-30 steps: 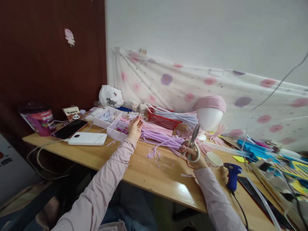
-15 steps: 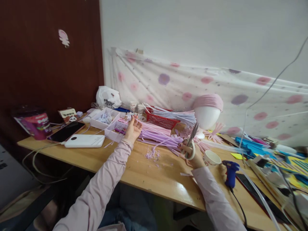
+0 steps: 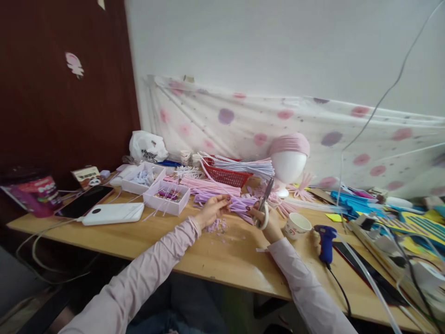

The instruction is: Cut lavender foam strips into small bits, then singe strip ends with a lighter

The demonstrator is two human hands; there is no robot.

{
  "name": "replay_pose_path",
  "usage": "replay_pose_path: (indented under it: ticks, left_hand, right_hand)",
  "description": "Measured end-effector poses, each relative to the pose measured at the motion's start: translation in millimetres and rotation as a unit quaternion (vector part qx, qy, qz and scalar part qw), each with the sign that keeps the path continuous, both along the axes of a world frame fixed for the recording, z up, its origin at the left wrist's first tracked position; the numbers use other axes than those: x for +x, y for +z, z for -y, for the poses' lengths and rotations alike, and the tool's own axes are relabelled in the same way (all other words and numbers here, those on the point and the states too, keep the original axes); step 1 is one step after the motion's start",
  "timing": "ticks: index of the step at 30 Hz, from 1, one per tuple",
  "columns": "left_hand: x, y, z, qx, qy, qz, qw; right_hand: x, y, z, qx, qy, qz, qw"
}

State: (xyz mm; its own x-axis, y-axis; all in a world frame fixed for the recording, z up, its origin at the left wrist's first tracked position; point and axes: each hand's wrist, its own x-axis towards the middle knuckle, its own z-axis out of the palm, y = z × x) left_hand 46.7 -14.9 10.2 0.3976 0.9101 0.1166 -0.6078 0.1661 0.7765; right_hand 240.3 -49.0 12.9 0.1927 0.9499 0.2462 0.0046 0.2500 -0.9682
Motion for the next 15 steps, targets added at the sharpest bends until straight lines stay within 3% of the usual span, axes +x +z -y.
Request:
replay_pose_path:
  ticks: [5,12,15]
  left_hand:
    - [7,-1.1,7,0.023,0.004,-0.031,0.999]
    - [2,5.5,5,0.061,0.066,-0.043,0.995]
    - [-7,11.1,-1,0.05,0.061,-0.02,0.997]
  right_hand:
    - [-13,2.6,11,-0.005,0.009,0.056,0.998]
    - [-22,7.3,15,-0.03,0.05,0.082,0.995]
    - [-16,9.7,14,0.017,0.022,0.199,0.98]
